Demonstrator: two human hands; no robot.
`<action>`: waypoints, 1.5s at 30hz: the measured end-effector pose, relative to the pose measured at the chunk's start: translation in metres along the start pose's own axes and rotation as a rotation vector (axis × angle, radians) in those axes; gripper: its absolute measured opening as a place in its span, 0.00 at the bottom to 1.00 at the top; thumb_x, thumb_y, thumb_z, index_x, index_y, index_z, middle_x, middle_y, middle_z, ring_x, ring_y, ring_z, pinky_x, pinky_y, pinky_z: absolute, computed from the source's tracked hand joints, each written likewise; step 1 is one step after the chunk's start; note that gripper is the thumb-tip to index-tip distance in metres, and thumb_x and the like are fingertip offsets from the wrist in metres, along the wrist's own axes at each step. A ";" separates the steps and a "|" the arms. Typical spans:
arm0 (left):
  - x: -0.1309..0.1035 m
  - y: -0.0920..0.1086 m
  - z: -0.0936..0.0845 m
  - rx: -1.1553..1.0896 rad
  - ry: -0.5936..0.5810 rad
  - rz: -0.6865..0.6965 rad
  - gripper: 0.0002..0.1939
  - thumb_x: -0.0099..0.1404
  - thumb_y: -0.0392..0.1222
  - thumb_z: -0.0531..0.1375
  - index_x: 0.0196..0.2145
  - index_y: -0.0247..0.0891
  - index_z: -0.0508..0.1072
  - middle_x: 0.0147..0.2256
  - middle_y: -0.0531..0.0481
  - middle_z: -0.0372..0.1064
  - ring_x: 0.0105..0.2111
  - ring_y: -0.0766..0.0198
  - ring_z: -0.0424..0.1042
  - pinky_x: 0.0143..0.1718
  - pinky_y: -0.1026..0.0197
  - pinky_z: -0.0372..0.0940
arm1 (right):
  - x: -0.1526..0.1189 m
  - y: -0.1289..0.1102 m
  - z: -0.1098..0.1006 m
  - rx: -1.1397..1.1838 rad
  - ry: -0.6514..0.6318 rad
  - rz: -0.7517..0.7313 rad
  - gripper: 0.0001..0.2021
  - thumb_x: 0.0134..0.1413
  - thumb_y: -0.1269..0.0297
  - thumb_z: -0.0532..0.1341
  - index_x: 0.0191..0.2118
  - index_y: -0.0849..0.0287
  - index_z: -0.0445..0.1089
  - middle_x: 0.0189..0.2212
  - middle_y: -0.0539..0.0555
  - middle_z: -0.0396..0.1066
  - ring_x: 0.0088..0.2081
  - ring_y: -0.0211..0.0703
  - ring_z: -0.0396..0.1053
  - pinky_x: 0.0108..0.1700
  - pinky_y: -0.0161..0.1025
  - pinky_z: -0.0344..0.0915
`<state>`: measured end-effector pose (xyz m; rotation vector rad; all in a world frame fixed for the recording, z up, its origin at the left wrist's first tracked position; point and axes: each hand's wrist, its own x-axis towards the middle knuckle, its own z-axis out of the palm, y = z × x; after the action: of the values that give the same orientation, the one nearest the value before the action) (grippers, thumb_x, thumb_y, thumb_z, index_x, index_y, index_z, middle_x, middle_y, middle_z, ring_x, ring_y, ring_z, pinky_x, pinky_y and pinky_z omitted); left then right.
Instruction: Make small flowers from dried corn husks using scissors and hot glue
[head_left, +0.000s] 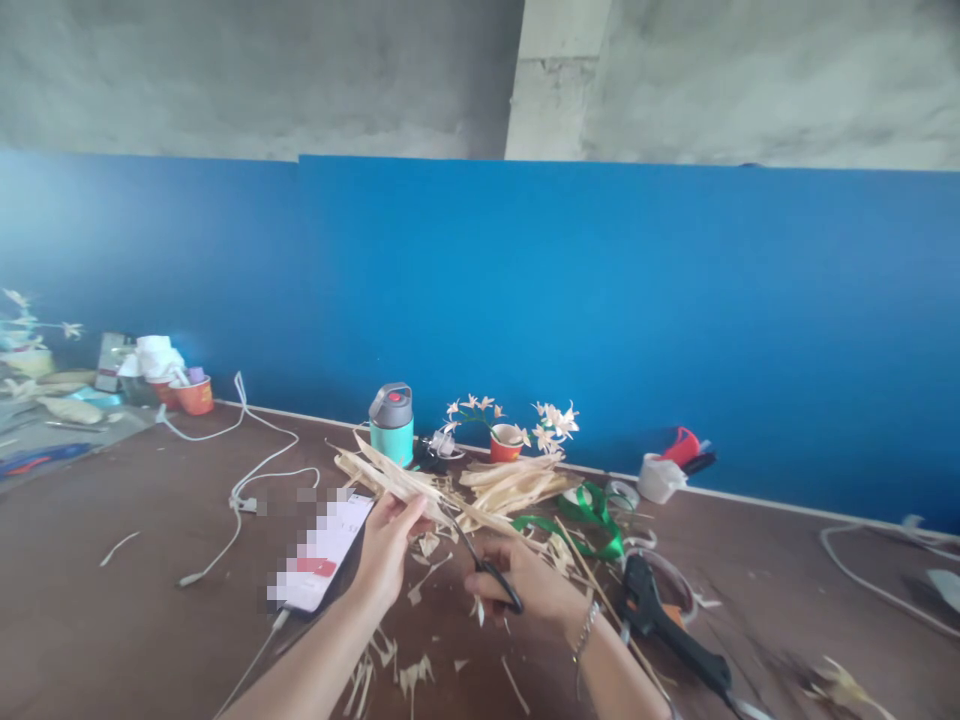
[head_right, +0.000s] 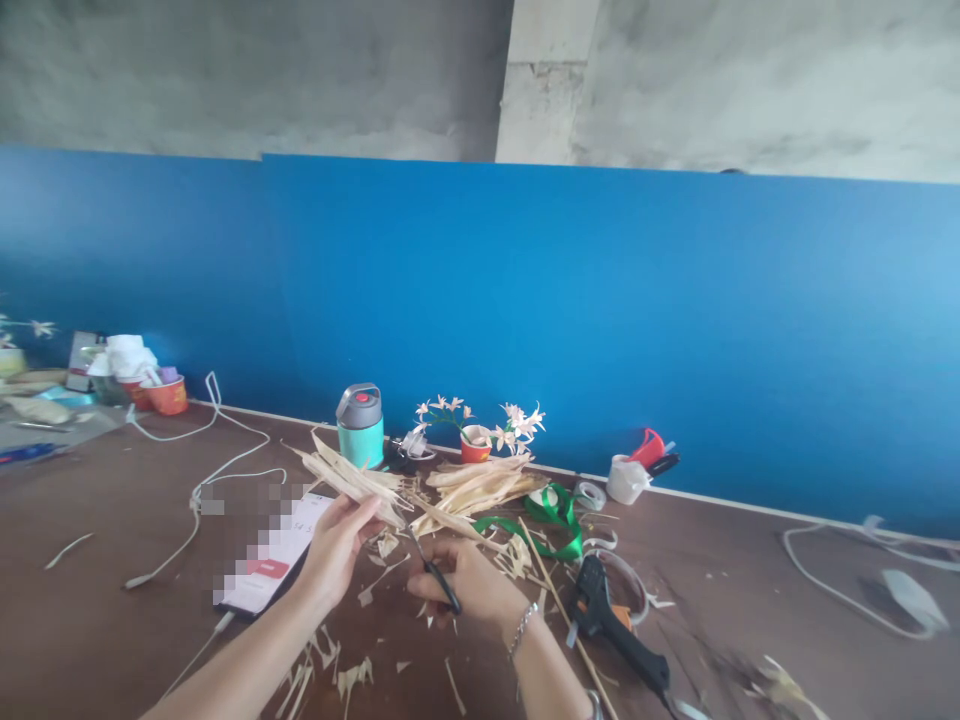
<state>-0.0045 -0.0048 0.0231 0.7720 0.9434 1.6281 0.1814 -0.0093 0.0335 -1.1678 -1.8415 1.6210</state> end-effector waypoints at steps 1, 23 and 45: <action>-0.001 0.000 0.001 0.002 -0.003 0.000 0.14 0.49 0.41 0.66 0.33 0.35 0.71 0.30 0.51 0.70 0.29 0.66 0.69 0.30 0.65 0.66 | 0.000 0.000 0.000 -0.004 -0.002 -0.003 0.08 0.45 0.62 0.62 0.29 0.62 0.66 0.16 0.44 0.64 0.17 0.31 0.64 0.19 0.26 0.59; -0.004 0.000 0.004 -0.027 0.023 -0.011 0.13 0.46 0.40 0.68 0.29 0.34 0.71 0.26 0.51 0.71 0.27 0.64 0.70 0.29 0.63 0.67 | -0.003 -0.008 0.002 -0.031 0.041 0.001 0.08 0.45 0.61 0.61 0.26 0.61 0.65 0.13 0.44 0.62 0.15 0.30 0.59 0.18 0.28 0.54; -0.004 0.000 0.003 -0.044 0.023 -0.013 0.12 0.46 0.40 0.67 0.29 0.36 0.71 0.26 0.54 0.70 0.28 0.64 0.70 0.30 0.62 0.67 | -0.002 -0.006 0.002 -0.060 0.064 0.003 0.07 0.46 0.63 0.61 0.25 0.60 0.66 0.12 0.43 0.61 0.15 0.30 0.57 0.18 0.27 0.53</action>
<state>-0.0011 -0.0082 0.0238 0.7171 0.9236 1.6438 0.1787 -0.0116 0.0394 -1.2341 -1.8605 1.5219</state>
